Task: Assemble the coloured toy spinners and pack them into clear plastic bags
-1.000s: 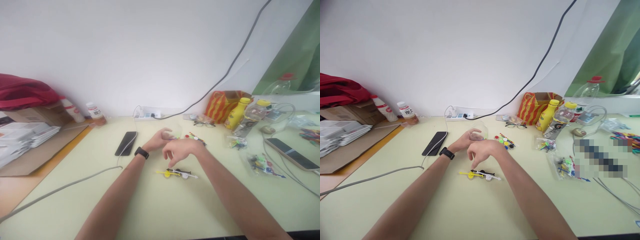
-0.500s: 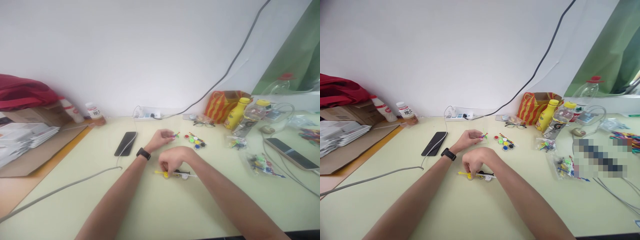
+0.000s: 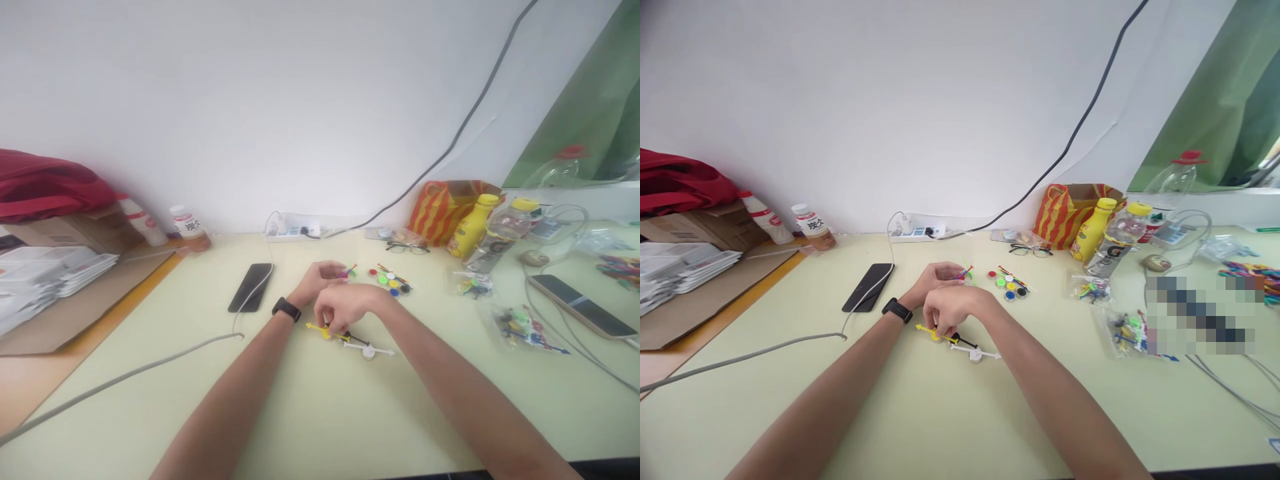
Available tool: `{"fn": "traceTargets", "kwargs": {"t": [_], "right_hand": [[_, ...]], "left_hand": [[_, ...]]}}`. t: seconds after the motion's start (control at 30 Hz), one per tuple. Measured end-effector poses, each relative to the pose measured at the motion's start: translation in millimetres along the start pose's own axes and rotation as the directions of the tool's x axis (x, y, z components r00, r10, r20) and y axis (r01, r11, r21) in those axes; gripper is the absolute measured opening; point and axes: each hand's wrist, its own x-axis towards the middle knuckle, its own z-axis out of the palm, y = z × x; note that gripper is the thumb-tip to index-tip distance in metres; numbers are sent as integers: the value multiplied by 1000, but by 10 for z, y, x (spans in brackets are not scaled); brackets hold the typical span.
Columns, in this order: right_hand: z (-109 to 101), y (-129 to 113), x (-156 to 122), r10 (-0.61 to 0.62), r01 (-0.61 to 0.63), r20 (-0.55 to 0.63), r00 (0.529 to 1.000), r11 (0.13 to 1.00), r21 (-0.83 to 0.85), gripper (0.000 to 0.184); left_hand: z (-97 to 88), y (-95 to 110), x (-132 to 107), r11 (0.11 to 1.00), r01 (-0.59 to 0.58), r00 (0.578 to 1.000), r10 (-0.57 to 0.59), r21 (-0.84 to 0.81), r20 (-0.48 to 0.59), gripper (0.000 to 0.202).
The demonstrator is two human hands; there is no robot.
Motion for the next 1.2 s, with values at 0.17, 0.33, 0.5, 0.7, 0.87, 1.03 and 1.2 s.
{"fn": "traceTargets", "kwargs": {"t": [0.17,0.33,0.5,0.7,0.87,1.03,1.2], "right_hand": [[-129,69,-197,-1,23,-118,993,983,180,10],[-334,118,-553,-76,226,-512,856,945,238,19],[-455,156,-825,47,358,-885,463,904,235,34],[-498,226,-868,73,375,-965,254,912,167,30],[-463,303,-712,10,263,-945,327,959,101,21],[-414,337,-604,21,7,-917,398,1000,26,20],[-422,274,-679,55,-110,-907,419,994,10,17]], "left_hand": [[-19,70,-25,982,-90,996,85,167,34,46],[17,81,-38,970,-100,995,95,220,36,29],[48,-6,-10,987,-24,1000,21,160,18,54],[60,-57,-1,989,-39,999,39,145,4,55],[67,-38,-9,983,-61,998,62,171,-2,56],[61,-32,-6,974,-65,997,70,215,-15,59],[61,-40,0,971,-71,997,75,228,-9,56]]}}
